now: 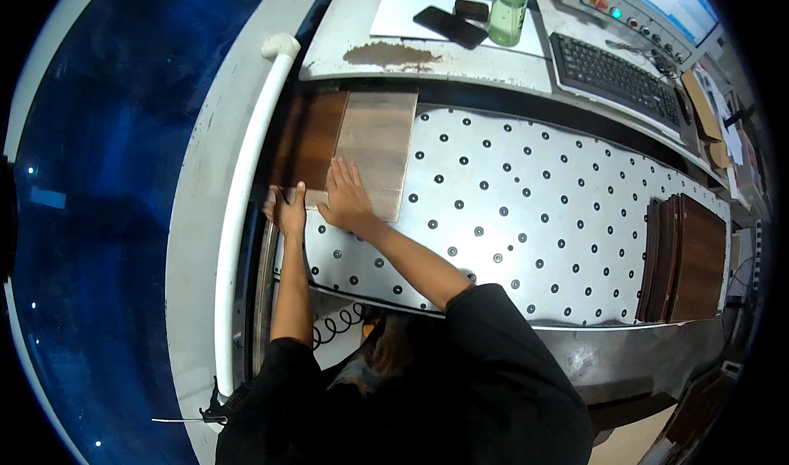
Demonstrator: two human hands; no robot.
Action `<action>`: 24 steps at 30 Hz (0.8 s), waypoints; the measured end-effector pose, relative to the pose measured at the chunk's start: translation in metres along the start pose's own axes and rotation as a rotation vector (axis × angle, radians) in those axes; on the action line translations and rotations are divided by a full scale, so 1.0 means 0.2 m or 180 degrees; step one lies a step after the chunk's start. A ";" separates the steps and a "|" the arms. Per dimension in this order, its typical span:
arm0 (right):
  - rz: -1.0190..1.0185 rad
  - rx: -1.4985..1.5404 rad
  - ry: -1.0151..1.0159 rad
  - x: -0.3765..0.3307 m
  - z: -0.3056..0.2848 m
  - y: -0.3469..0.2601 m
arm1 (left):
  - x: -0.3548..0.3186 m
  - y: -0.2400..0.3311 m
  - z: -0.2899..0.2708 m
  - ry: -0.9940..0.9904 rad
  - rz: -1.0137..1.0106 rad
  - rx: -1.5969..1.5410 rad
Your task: The person places rectangular wooden panels onto a perforated metal workbench, aligns them, and uses a handheld air gun to blow off dust or debris. The person then picks up the treated panels and stacks them on a nearby surface. This cycle of placing, cleaning, and stacking is repeated for multiple panels.
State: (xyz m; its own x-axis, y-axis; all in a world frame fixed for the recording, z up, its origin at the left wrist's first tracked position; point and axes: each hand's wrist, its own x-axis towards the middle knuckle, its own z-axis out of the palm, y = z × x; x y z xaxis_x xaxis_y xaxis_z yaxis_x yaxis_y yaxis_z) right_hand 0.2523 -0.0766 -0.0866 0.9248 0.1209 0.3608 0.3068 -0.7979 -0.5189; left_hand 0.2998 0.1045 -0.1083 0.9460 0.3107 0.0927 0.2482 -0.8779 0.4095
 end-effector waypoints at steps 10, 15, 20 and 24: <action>-0.0089 -0.0255 0.0183 -0.19 -0.07 -0.10 | 0.04 -0.01 0.05 0.0177 0.0160 -0.0207; 0.0131 -0.0051 0.0184 -0.78 -0.23 -0.15 | -0.06 0.11 -0.12 -0.0764 -0.0063 -0.0725; 0.0461 0.0105 0.0456 -1.32 -0.47 -0.22 | -0.03 -0.01 0.02 0.0879 0.0699 -0.0022; 0.0448 0.0210 0.0411 -1.73 -0.68 -0.19 | 0.04 -0.12 0.05 0.0244 0.0781 0.0052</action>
State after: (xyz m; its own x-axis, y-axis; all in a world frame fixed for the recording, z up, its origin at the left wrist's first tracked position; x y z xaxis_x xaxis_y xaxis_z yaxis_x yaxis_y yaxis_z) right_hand -0.1095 -0.1692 -0.0863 0.9243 -0.0691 0.3753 0.1946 -0.7607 -0.6192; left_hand 0.3039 0.1248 -0.1274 0.9599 0.1138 0.2562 0.0171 -0.9359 0.3517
